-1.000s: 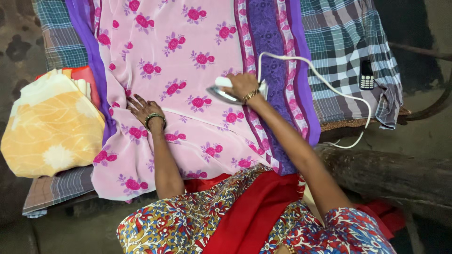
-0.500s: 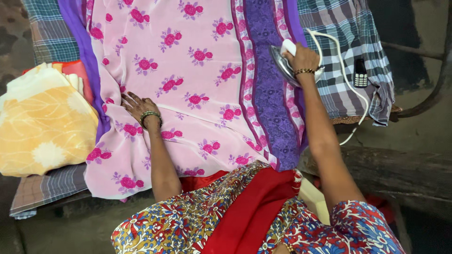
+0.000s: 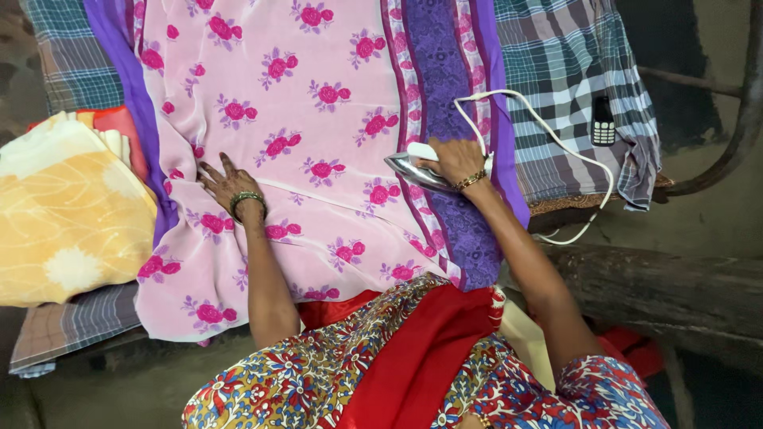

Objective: The person irons a floral-patterned cloth by hand using a steam iron. The person spreads the cloth flat on a surface and moves the iron back and forth over several sections of the fabric.

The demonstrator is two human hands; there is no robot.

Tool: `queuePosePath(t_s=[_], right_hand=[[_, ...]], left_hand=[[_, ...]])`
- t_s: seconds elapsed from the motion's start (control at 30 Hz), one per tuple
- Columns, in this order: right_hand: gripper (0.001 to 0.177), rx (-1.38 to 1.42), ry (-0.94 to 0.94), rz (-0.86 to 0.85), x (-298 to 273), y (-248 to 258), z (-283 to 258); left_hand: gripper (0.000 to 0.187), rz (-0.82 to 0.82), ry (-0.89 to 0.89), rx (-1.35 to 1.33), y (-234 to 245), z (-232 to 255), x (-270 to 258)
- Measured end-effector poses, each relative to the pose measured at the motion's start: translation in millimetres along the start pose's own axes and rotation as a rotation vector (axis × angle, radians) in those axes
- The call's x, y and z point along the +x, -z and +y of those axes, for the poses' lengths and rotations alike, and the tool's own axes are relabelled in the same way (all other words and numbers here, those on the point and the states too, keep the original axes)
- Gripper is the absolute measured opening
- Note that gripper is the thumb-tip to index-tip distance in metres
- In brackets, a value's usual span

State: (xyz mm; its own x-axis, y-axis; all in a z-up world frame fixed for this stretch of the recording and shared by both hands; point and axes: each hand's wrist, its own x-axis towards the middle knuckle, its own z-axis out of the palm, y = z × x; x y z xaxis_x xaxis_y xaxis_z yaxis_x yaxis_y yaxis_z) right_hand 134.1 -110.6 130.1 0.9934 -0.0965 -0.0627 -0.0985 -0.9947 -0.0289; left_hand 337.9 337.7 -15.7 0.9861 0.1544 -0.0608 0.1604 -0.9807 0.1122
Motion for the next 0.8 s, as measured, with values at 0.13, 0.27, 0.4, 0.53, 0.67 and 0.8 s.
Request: queuePosePath(t_s=[0.13, 0.27, 0.4, 0.53, 0.67, 0.8], right_hand=[[0.055, 0.053, -0.1, -0.038, 17, -6, 24], [0.056, -0.02, -0.105, 0.204, 44, -14, 86], [0.057, -0.034, -0.238, 0.275, 76, -11, 148], [0.059, -0.027, -0.474, 0.211, 107, -10, 178], [0.061, -0.027, -0.538, 0.172, 119, -10, 164], [0.063, -0.003, -0.207, 0.041, 105, -5, 115]], left_hand=[[0.061, 0.017, -0.018, 0.062, -6, -1, 3], [0.06, 0.01, -0.001, 0.026, -5, -1, 2], [0.06, 0.028, -0.022, 0.063, -5, 0, 3], [0.059, 0.035, -0.014, 0.025, -2, 2, 1], [0.061, 0.045, -0.01, -0.03, 7, 6, -4], [0.059, 0.075, -0.011, -0.061, 17, 10, -7]])
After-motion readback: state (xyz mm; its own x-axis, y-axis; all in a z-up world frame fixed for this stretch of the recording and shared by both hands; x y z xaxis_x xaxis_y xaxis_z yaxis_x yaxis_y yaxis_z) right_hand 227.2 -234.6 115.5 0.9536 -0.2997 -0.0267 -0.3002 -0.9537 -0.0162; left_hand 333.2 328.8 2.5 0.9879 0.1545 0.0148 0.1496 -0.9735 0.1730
